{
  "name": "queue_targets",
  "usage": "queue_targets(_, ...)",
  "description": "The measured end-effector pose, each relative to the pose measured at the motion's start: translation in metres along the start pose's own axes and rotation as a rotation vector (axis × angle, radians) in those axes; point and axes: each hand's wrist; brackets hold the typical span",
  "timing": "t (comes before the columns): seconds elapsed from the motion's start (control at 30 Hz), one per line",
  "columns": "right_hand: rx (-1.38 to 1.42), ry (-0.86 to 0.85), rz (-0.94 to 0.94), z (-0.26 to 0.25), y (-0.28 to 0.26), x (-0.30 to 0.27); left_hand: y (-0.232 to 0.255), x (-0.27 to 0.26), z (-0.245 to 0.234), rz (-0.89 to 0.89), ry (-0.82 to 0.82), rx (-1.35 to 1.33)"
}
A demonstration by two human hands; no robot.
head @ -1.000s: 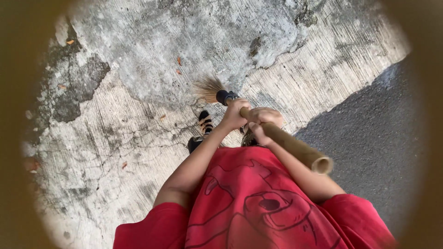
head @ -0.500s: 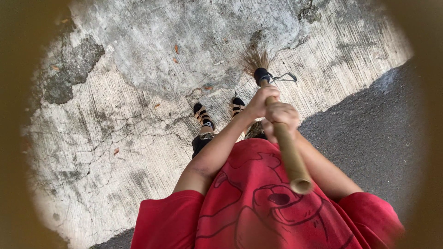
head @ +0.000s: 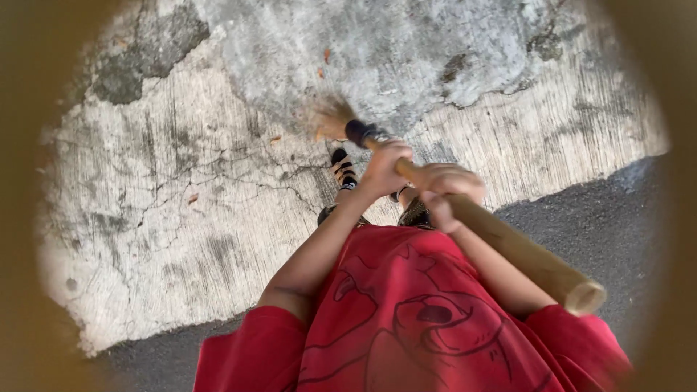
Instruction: Sweeping fallen leaves off an asphalt driveway using a broom.
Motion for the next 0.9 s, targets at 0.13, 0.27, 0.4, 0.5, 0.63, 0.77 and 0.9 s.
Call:
queue_targets(0.13,0.032,-0.054,-0.029,0.027,0.008,0.02,0.005,0.026,-0.011,0.075,0.058,-0.046)
queue_targets(0.27,-0.044,-0.06,-0.227,0.076,0.072,-0.006,-0.058,0.026,-0.022,0.117,0.144,-0.239)
queue_targets(0.4,-0.037,-0.182,-0.186,0.137,0.107,-0.032,-0.141,-0.017,-0.038,0.199,0.33,-0.54)
queue_targets(0.5,0.086,-0.273,-0.062,0.16,0.085,-0.028,-0.143,-0.057,-0.072,0.217,0.449,-0.353)
queue_targets(0.63,0.158,-0.268,-0.007,0.147,0.077,-0.034,-0.069,-0.066,-0.115,-0.087,0.267,-0.033)
queue_targets(0.77,0.22,-0.188,-0.044,0.124,0.052,0.02,-0.038,-0.026,-0.109,-0.02,0.258,-0.04)
queue_targets(0.9,0.243,-0.175,-0.119,0.106,0.046,0.069,-0.016,0.036,-0.101,0.076,0.314,-0.047)
Point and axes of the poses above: each hand's wrist, its own x-axis towards the middle knuckle, its own z-axis out of the palm, y = z × x, and after that the axes turned 9 degrees about y, right-handed
